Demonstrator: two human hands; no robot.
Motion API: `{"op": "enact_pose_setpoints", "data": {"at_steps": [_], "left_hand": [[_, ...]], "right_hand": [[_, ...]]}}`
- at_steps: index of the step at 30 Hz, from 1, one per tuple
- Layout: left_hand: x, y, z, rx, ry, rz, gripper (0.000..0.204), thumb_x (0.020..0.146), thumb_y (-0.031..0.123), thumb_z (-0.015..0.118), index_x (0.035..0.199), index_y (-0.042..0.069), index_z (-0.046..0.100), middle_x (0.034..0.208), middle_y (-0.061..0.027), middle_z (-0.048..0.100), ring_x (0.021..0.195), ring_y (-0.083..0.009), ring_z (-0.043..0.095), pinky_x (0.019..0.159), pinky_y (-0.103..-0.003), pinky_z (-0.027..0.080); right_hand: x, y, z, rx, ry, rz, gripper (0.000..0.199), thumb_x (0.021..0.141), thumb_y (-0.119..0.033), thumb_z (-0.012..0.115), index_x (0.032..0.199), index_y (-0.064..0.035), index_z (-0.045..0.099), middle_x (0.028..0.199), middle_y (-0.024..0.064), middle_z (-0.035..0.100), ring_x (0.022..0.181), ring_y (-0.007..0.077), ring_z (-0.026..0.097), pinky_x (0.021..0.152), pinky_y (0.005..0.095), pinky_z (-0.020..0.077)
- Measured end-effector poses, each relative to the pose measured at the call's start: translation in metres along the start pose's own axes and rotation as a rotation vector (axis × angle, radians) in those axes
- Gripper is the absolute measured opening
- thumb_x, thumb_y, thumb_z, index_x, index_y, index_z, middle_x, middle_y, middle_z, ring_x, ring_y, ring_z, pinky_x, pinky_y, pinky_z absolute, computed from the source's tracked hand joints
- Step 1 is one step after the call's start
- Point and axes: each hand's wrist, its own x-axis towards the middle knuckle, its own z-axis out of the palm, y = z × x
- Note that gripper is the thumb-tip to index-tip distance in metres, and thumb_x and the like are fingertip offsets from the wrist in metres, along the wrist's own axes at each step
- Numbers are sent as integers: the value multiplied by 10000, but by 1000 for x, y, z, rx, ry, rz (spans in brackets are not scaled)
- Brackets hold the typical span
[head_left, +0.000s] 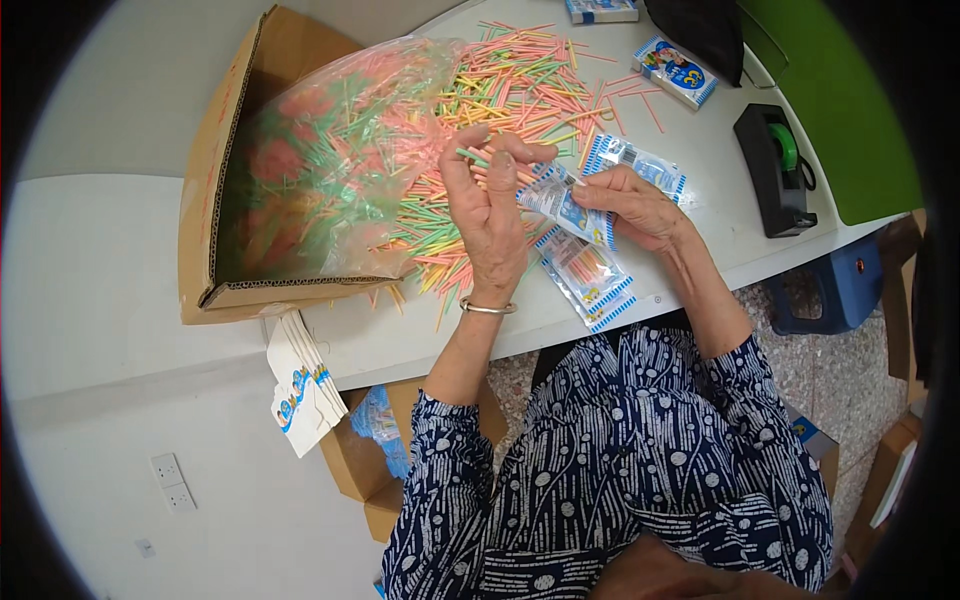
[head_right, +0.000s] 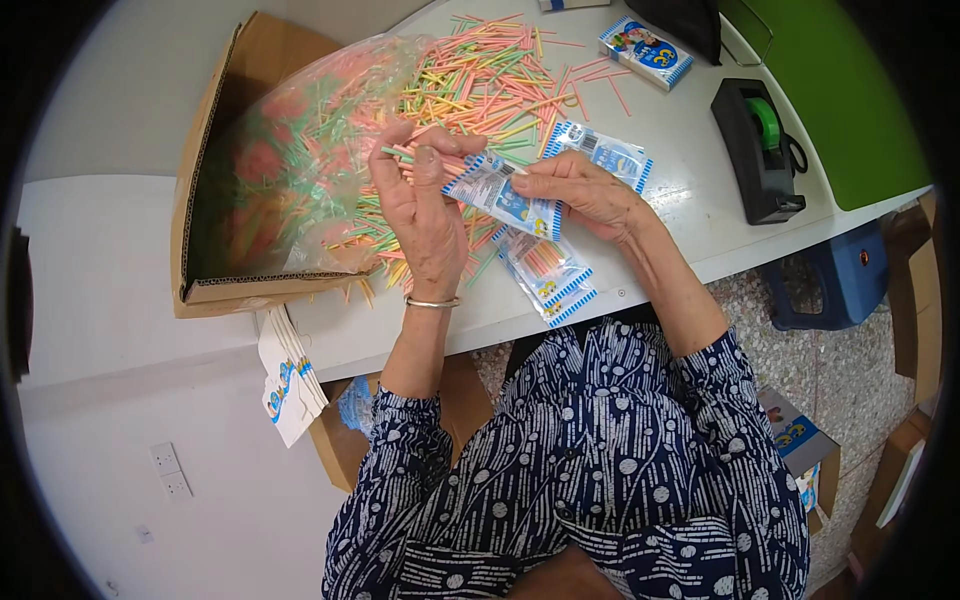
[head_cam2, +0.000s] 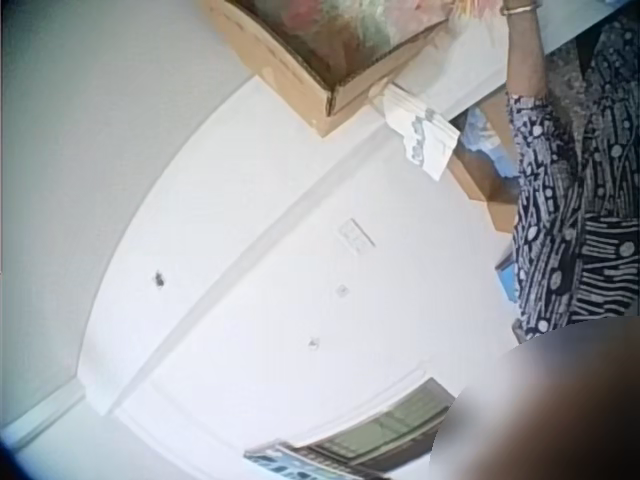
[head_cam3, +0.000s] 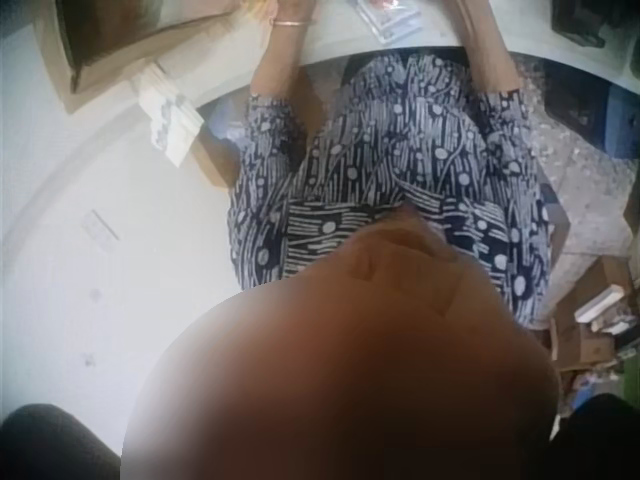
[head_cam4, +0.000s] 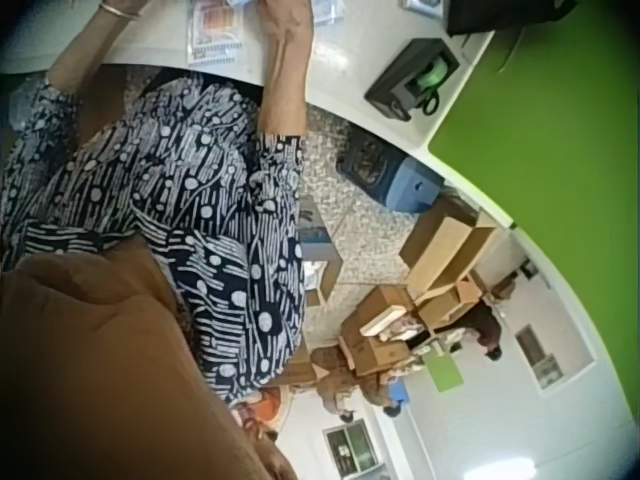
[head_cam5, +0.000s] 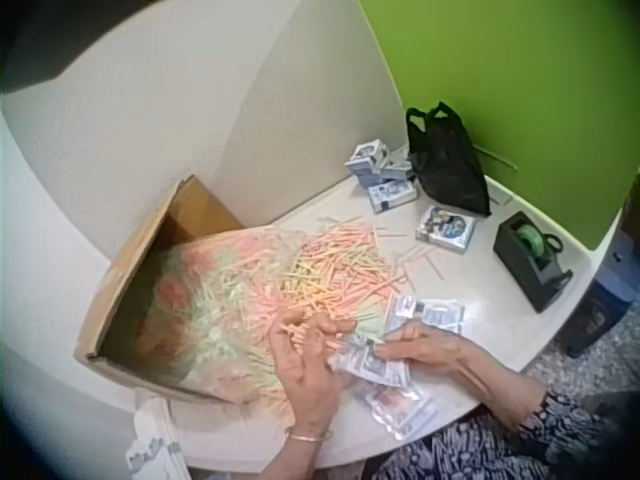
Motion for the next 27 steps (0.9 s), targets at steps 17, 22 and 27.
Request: {"op": "enact_pose_setpoints", "data": {"at_steps": [17,22,27], "left_hand": [[3,-5,2,-42,-85,-74,419,998,193,446,1329,22,253,940,-106,604,916,-178,623,828,-281,485],[16,-18,-16,-73,-106,-275,326,1009,207,398,1270,13,384,1053,-102,594,987,-163,585,869,-278,457],[29,-28,-30,113,-87,-87,329,1008,228,398,1244,5,444,1129,-98,558,1049,-159,535,884,-272,436]], "right_hand": [[1,0,-1,-20,-38,-9,307,895,-240,643,1029,34,674,932,55,696,817,83,632,753,223,486],[14,-3,3,-128,32,-50,274,913,-207,615,1049,25,667,941,46,686,837,70,617,775,225,487],[24,-9,10,-297,54,-74,306,927,-229,593,1087,24,658,946,23,677,840,50,589,777,206,461]]}}
